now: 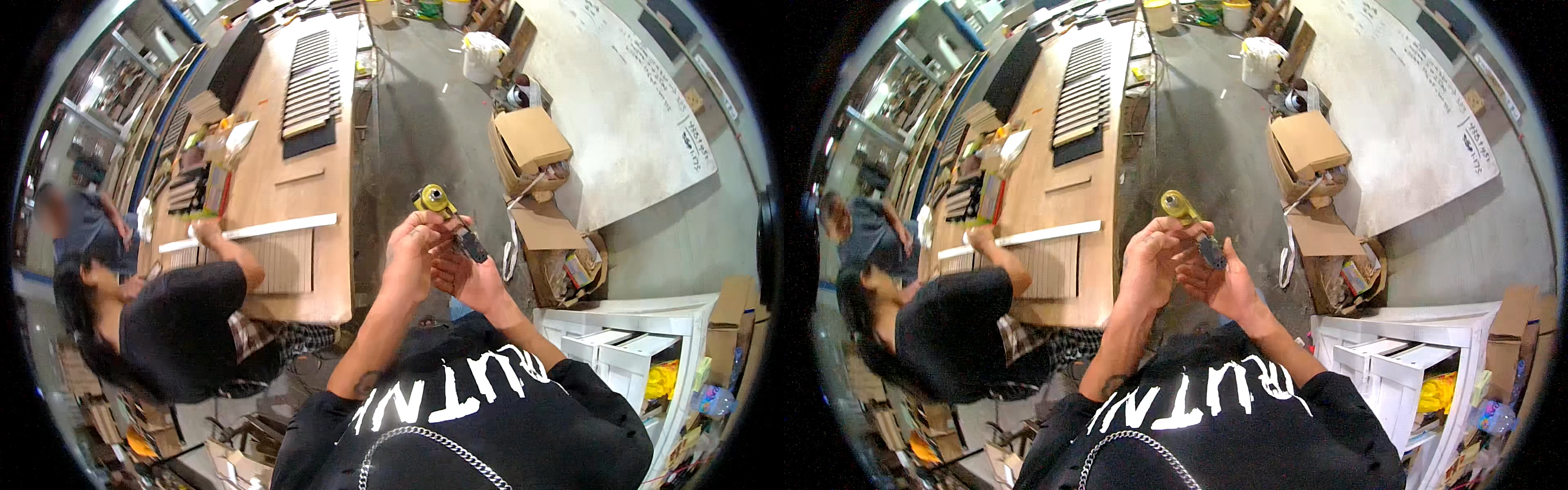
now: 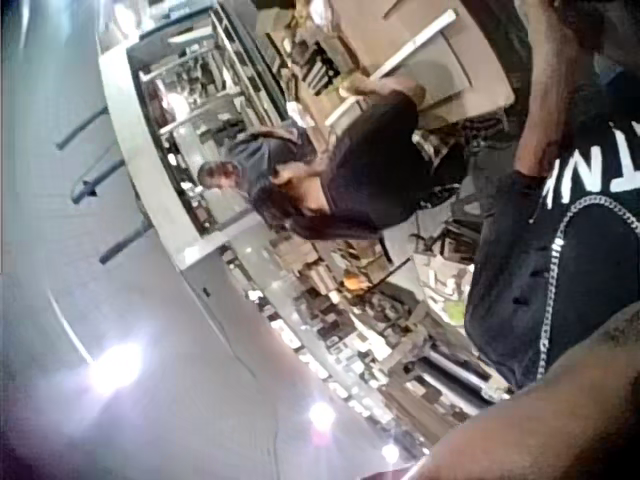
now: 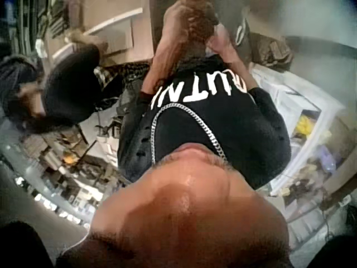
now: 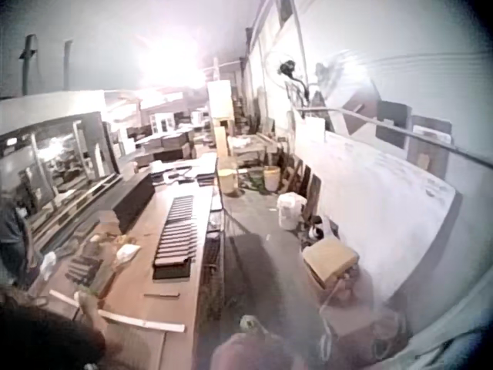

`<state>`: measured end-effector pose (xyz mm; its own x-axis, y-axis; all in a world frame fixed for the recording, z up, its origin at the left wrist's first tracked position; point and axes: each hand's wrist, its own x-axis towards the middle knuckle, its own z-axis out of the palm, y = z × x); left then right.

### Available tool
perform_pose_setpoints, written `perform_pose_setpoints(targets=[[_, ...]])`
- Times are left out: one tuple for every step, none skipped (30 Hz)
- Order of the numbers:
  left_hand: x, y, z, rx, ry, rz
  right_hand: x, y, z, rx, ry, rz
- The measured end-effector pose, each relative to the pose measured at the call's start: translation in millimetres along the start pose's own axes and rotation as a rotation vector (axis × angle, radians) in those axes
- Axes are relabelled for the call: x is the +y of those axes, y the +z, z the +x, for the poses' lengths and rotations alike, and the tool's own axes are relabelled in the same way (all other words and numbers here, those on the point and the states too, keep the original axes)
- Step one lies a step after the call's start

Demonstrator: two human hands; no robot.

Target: The person lubricates a nail gun, loads nails, and uses it to fasten a wooden slat and a black panel to a frame on a workbench.

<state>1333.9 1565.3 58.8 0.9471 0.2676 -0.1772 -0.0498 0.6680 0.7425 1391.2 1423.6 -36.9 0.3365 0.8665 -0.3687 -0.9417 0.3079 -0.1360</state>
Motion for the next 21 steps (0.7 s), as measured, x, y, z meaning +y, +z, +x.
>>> perform_pose_setpoints(targets=[[-1,3,17,-0.006,0.0,0.036,-13,5,6,-0.018,-0.03,0.006],[-7,6,34,0.011,-0.024,0.024,-29,8,11,-0.027,-0.068,0.008],[-14,8,55,0.022,-0.071,0.048,-46,8,17,-0.034,-0.106,0.008],[-20,10,76,0.038,-0.101,0.08,-61,8,26,0.018,-0.169,0.06],[-26,10,99,0.055,-0.128,0.109,-75,6,35,0.071,-0.23,0.111],[-35,10,120,0.057,-0.17,0.119,-94,1,45,0.103,-0.272,0.111],[-40,10,142,0.094,-0.205,0.105,-109,0,59,0.119,-0.298,0.109],[-47,19,164,0.103,-0.22,0.081,-135,-9,67,0.122,-0.316,0.051],[-50,28,191,0.114,-0.232,0.055,-161,-19,79,0.124,-0.331,-0.009],[-53,33,217,0.08,-0.226,-0.005,-187,-28,86,0.047,-0.413,-0.098],[-53,41,243,0.043,-0.207,-0.119,-211,-33,99,-0.039,-0.502,-0.182],[-53,49,270,0.005,-0.183,-0.231,-240,-36,108,-0.214,-0.465,-0.047],[-45,58,299,-0.033,-0.152,-0.322,-268,-31,120,-0.402,-0.42,0.104],[-32,80,325,-0.014,-0.163,-0.317,-293,-44,137,-0.43,-0.389,0.112],[-29,97,348,-0.024,-0.145,-0.364,-317,-58,151,-0.453,-0.361,0.124],[-25,114,370,-0.042,-0.121,-0.409,-341,-54,165,-0.491,-0.347,0.122],[-25,128,395,-0.071,-0.103,-0.464,-368,-49,179,-0.522,-0.343,0.109],[-26,135,416,-0.101,-0.155,-0.517,-385,-42,198,-0.512,-0.467,0.145],[-22,145,437,-0.108,-0.145,-0.514,-411,-31,215,-0.569,-0.379,0.266],[-20,154,456,-0.117,-0.154,-0.515,-436,-14,229,-0.611,-0.304,0.39],[-19,160,475,-0.128,-0.171,-0.515,-458,3,239,-0.614,-0.277,0.408]])
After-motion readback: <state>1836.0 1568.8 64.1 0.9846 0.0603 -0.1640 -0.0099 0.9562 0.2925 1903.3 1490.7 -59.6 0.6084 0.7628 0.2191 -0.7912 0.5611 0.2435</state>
